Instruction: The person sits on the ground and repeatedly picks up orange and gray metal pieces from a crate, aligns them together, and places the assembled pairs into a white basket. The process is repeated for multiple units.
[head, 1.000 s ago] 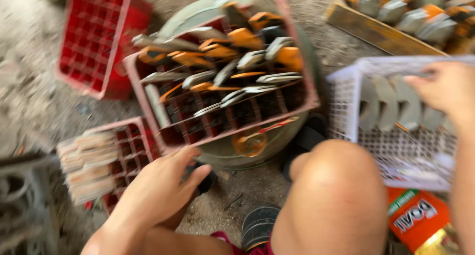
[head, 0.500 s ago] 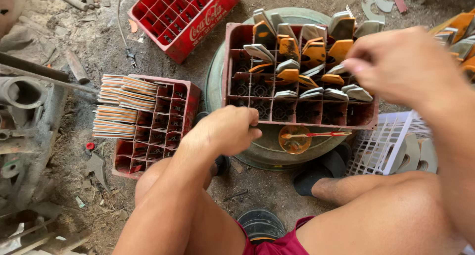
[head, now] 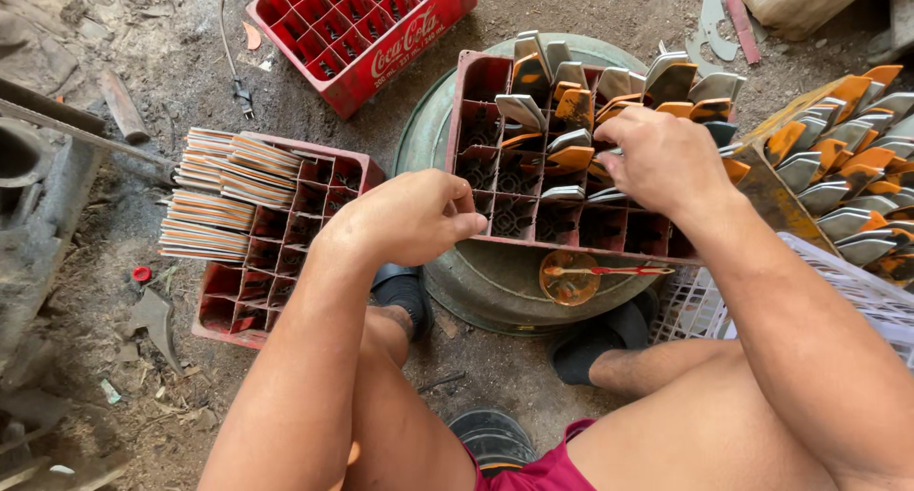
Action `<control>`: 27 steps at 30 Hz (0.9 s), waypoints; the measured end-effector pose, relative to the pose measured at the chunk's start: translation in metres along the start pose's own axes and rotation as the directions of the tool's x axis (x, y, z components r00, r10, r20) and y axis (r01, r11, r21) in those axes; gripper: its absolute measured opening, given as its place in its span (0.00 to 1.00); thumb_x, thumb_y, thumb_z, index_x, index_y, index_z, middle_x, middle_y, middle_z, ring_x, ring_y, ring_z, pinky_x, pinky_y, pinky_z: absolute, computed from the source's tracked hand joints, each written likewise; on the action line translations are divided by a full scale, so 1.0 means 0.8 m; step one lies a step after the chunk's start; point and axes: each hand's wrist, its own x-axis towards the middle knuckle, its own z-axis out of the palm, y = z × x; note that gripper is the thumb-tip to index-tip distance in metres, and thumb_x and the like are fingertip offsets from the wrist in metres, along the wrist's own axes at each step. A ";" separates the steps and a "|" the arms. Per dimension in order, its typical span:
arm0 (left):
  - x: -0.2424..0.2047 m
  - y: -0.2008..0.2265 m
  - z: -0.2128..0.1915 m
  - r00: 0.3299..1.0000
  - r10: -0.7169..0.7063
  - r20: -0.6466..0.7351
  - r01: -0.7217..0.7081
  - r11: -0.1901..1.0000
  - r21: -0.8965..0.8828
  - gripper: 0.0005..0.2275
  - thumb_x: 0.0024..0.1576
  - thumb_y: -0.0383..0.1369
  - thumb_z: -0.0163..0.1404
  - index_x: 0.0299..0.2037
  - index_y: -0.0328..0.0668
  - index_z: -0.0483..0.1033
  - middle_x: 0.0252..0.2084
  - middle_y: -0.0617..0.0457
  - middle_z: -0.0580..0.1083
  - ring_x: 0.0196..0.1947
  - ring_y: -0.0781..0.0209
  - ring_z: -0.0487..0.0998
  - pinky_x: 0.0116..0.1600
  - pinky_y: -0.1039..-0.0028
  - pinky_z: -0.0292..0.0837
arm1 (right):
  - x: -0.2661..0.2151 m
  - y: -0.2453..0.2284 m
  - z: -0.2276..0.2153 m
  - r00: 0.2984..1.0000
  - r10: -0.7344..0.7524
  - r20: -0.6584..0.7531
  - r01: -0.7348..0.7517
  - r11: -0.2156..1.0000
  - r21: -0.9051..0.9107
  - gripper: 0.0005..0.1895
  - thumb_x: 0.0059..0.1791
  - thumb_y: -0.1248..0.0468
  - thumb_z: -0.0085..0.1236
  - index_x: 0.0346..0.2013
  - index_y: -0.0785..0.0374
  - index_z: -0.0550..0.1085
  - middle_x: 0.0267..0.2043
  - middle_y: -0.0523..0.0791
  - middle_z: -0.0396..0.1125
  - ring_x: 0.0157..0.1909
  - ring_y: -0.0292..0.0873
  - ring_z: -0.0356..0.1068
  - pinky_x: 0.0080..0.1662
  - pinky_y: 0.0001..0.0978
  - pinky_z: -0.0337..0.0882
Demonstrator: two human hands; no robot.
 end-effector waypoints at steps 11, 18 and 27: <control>0.008 0.005 -0.005 1.000 0.010 -0.007 -0.009 1.000 0.022 0.16 0.57 0.46 0.54 0.40 0.40 0.82 0.34 0.41 0.81 0.38 0.47 0.83 0.45 0.60 0.76 | 0.003 0.009 0.020 0.956 -0.157 0.250 0.148 0.987 0.056 0.10 0.48 0.61 0.59 0.42 0.47 0.81 0.47 0.41 0.72 0.36 0.53 0.75 0.38 0.48 0.75; 0.017 0.019 -0.003 0.996 -0.093 0.019 0.091 0.994 0.063 0.16 0.56 0.46 0.54 0.41 0.43 0.81 0.35 0.43 0.81 0.38 0.49 0.83 0.45 0.60 0.76 | 0.009 0.010 0.017 0.942 -0.171 0.287 0.174 0.985 0.016 0.12 0.46 0.60 0.60 0.43 0.41 0.82 0.47 0.38 0.71 0.36 0.49 0.75 0.37 0.46 0.75; 0.030 0.029 0.006 0.999 -0.033 0.026 0.031 0.997 0.071 0.16 0.57 0.46 0.54 0.40 0.40 0.81 0.34 0.43 0.81 0.38 0.48 0.82 0.45 0.59 0.75 | 0.005 -0.003 0.007 0.968 -0.186 0.172 0.184 0.983 0.026 0.14 0.47 0.55 0.61 0.48 0.45 0.80 0.42 0.43 0.71 0.30 0.53 0.74 0.32 0.47 0.74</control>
